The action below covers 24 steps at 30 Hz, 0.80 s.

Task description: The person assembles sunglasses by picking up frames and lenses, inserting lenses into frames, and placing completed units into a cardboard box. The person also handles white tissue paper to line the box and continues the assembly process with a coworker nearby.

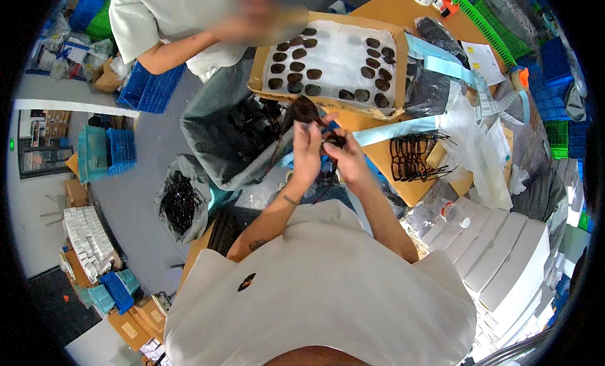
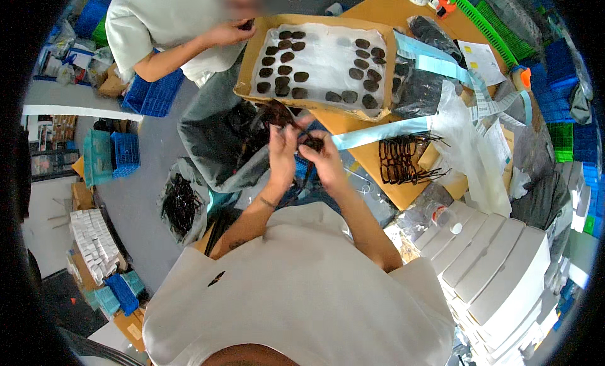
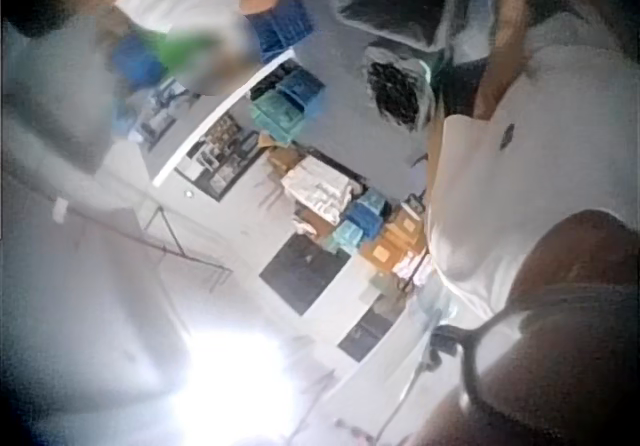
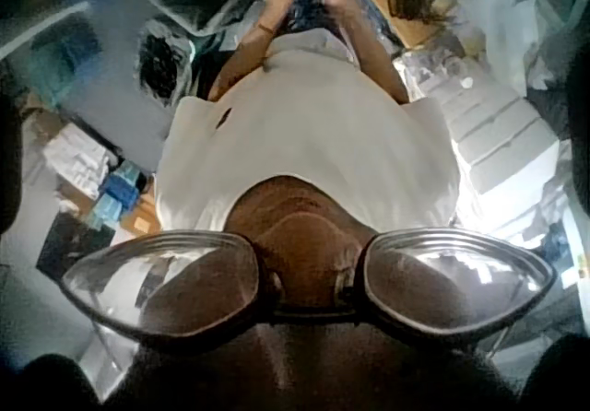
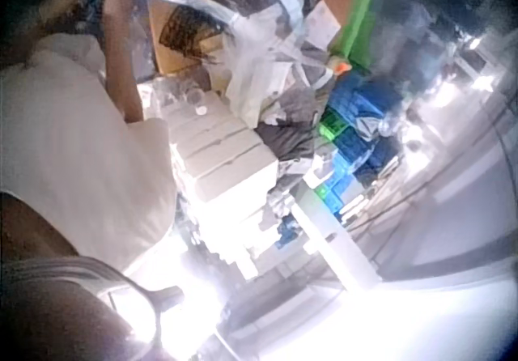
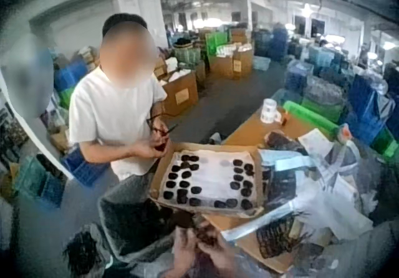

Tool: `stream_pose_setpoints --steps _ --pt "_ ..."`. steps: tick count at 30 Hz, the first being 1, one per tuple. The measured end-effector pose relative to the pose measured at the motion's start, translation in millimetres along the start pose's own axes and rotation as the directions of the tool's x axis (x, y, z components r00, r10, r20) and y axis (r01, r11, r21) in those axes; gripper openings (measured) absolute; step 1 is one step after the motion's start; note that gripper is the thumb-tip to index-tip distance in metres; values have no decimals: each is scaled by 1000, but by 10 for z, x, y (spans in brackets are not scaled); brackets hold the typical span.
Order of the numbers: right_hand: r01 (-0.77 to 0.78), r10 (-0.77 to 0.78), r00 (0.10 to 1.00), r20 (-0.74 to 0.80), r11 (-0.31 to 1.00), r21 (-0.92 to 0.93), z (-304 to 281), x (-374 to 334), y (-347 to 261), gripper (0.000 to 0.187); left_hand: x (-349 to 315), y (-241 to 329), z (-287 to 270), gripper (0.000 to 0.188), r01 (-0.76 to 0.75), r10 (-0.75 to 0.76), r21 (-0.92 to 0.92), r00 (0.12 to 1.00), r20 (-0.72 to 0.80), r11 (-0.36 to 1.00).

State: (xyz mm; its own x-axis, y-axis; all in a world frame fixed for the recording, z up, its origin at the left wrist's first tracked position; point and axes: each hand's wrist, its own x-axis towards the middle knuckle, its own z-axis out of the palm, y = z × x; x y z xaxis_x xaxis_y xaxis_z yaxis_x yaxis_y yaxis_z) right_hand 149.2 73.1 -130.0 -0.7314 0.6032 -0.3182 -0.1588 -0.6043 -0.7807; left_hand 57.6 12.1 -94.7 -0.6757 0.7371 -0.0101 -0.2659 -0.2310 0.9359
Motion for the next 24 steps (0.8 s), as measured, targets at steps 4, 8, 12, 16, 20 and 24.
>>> stream_pose_setpoints --steps 4,8,12,16,20,24 --pt "82 -110 983 145 979 187 -51 70 -352 46 162 -5 -26 28 -79 73 -63 992 -100 995" --pt "135 -137 985 108 991 24 -207 270 -522 32 246 22 -285 22 -77 35 -294 989 -145 953" --pt "193 -212 977 28 821 -538 -357 669 -712 19 30 158 -634 17 -21 -55 -311 970 -235 950" --pt "161 -112 987 118 579 -799 -454 1603 -729 20 -204 38 -933 14 61 -155 -316 948 -280 947" --pt "181 -228 971 69 518 -836 -382 2405 -366 14 -367 88 -866 20 146 -244 -301 915 -321 943" --pt "89 -146 989 0 600 -795 -222 2880 -156 18 -494 150 -743 20 194 -308 -332 891 -335 923"
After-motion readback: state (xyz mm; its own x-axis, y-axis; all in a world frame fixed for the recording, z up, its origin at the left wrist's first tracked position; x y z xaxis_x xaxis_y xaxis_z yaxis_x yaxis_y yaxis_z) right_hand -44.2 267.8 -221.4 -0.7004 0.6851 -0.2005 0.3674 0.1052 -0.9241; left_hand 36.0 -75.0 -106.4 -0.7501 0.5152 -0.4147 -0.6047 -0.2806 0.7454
